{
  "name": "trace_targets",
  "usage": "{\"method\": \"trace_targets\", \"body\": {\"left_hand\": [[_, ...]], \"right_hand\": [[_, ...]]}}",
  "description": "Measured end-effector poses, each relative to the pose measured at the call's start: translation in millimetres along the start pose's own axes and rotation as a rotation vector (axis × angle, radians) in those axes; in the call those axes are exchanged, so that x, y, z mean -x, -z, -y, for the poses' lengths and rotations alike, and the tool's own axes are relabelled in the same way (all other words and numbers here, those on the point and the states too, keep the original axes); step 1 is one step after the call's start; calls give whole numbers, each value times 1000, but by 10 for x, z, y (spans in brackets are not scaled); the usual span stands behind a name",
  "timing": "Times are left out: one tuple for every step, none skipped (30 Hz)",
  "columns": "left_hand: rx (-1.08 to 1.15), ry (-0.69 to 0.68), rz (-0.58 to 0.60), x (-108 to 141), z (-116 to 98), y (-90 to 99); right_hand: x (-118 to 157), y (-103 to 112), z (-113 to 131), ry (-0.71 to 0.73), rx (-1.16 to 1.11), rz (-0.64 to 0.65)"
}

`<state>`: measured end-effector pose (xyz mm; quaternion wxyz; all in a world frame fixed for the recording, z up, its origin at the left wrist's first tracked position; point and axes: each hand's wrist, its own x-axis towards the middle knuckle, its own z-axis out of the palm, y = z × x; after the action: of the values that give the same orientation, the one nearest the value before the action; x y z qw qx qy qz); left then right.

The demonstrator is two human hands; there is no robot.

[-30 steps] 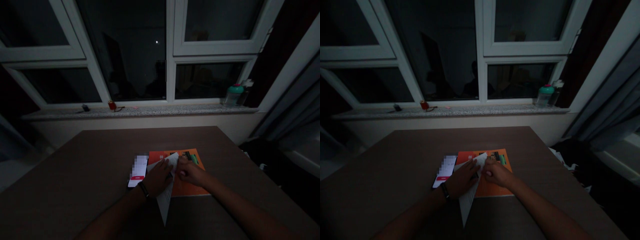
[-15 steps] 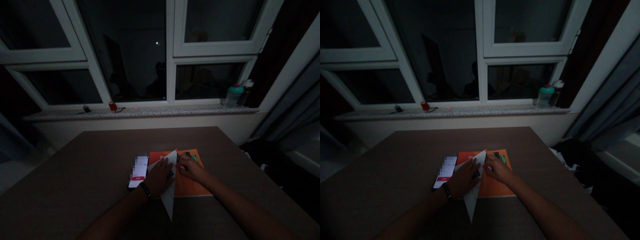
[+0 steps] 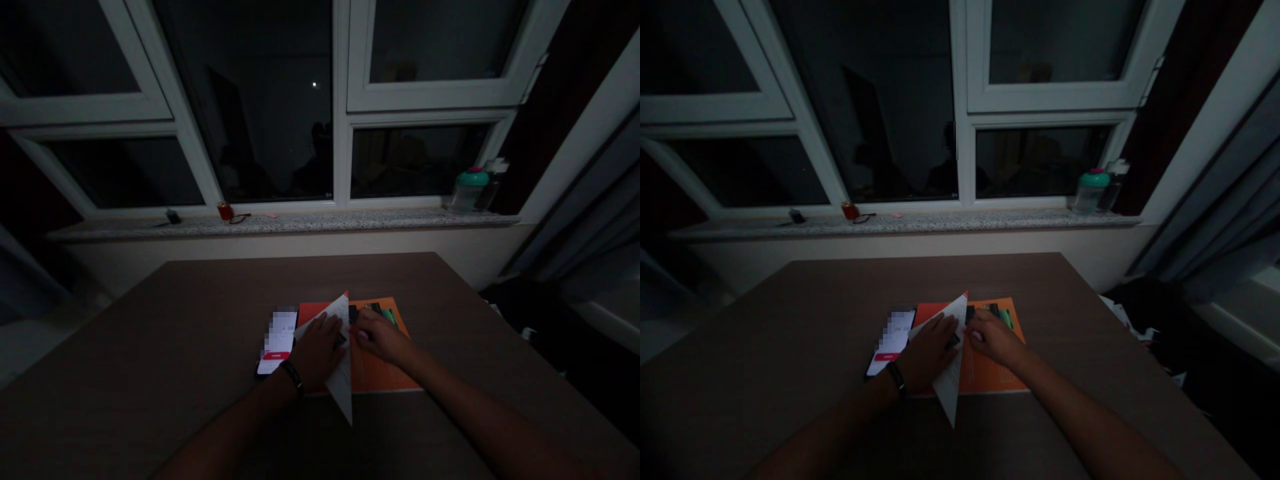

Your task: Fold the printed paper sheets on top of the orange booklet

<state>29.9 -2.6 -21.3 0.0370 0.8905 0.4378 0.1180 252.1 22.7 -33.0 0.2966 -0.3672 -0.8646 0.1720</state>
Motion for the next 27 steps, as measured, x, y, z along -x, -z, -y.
{"method": "trace_targets", "body": {"left_hand": [[-5, -4, 6, -6, 10, -1], [-9, -10, 14, -11, 19, 0], [-12, -17, 21, -13, 28, 2], [-14, -25, 26, -14, 35, 5], [-14, -34, 27, -13, 40, 12], [-14, -42, 27, -13, 43, 20], [-15, -48, 28, -12, 46, 29], [-15, -49, 30, -12, 47, 38], [-17, -49, 36, -14, 48, 47], [-19, -47, 45, -17, 50, 53], [-20, -44, 53, -21, 53, 55], [-21, -42, 56, -25, 58, 55], [-21, -42, 55, -28, 64, 51], [-20, -42, 52, -30, 71, 44], [-19, -44, 48, -30, 78, 37], [-16, -48, 45, -28, 84, 30], [-11, -52, 45, -23, 89, 24], [-4, -55, 47, -16, 92, 21], [4, -56, 51, -8, 92, 21], [13, -53, 56, 0, 91, 24], [20, -49, 61, 8, 89, 28], [27, -45, 66, 14, 86, 32], [31, -43, 70, 17, 83, 36], [34, -43, 72, 18, 80, 38], [34, -42, 70, 16, 78, 37], [32, -40, 68, 10, 78, 33], [29, -34, 64, 2, 80, 25]], "right_hand": [[-10, -2, -22, 7, -4, -9], [-15, -3, -36, 16, -8, -14], [-18, -4, -42, 23, -9, -15], [-18, -2, -41, 29, -8, -16], [-17, 1, -34, 32, -2, -18], [-15, 6, -25, 35, 6, -20], [-15, 11, -14, 36, 17, -22], [-16, 18, -5, 37, 28, -22], [-18, 24, 2, 38, 38, -20], [-21, 29, 6, 38, 47, -15], [-23, 33, 6, 37, 52, -9], [-26, 36, 3, 36, 55, -4], [-28, 37, 0, 35, 56, -1], [-28, 38, -3, 37, 56, 3], [-27, 39, -3, 40, 53, 7], [-24, 40, 3, 45, 50, 14], [-19, 42, 14, 52, 46, 27], [-12, 46, 33, 60, 40, 43], [-2, 50, 57, 68, 36, 60], [9, 55, 87, 78, 32, 81], [20, 60, 118, 88, 28, 98], [32, 63, 148, 103, 24, 121], [43, 64, 174, 115, 20, 138], [50, 62, 193, 125, 19, 152], [54, 56, 205, 130, 22, 159], [54, 48, 208, 129, 33, 155], [49, 37, 202, 122, 52, 143]]}}
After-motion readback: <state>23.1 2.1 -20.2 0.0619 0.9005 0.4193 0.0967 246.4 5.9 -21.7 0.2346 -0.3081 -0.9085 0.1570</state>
